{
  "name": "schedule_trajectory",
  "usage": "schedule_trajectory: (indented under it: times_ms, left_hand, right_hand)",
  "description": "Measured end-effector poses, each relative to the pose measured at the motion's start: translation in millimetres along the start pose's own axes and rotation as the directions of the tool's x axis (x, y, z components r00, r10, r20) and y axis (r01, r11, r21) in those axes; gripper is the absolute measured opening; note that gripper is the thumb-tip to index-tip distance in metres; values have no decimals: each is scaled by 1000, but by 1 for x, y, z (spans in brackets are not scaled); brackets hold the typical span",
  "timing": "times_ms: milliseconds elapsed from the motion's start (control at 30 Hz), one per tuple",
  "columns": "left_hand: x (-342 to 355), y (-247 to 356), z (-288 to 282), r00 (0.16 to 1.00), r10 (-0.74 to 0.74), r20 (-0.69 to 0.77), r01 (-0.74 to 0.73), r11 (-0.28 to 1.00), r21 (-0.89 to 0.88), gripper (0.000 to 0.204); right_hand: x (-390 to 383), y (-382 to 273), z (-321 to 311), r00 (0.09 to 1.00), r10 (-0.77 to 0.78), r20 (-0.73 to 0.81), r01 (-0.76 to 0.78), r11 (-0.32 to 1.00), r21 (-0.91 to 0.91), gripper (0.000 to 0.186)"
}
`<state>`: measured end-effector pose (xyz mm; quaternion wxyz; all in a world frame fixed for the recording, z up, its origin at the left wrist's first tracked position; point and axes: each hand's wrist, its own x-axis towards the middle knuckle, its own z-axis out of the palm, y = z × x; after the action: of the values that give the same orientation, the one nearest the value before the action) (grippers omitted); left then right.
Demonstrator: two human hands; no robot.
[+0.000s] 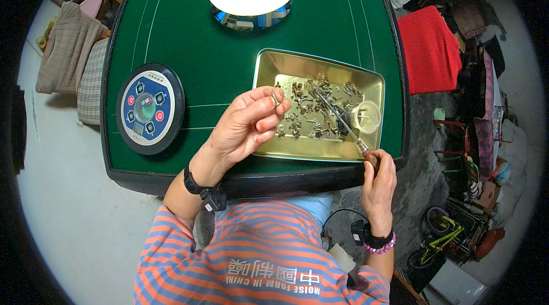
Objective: The person picks up and organizes small metal screws from a tray and uses a screwdriver to secure them into a white circular electronic component on a green table.
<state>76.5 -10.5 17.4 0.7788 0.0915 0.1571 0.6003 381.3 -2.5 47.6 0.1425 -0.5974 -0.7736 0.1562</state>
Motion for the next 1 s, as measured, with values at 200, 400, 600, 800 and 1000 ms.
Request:
schedule_trajectory:
  times_ms: [200, 400, 600, 800, 1000]
  left_hand:
    - [-1, -2, -1, 1000, 9, -1, -9, 1000, 19, 16]
    - [-3, 0, 0, 1000, 22, 0, -22, 998, 52, 16]
    - [-7, 15, 3, 955, 289, -72, -242, 894, 378, 11]
    - [-6, 22, 4, 794, 597, -115, -299, 548, 781, 9]
    - [0, 18, 5, 777, 628, 40, -118, 84, 989, 7]
  right_hand:
    - [-17, -9, -10, 992, 99, 82, -116, 964, 238, 25]
    - [-19, -8, -12, 991, 108, 81, -131, 919, 371, 25]
    - [-19, -8, -8, 974, 218, 61, -219, 834, 506, 18]
    - [-8, -31, 2, 957, 185, 222, -285, 738, 611, 11]
    - [23, -58, 25, 942, 170, 289, -325, 673, 665, 10]
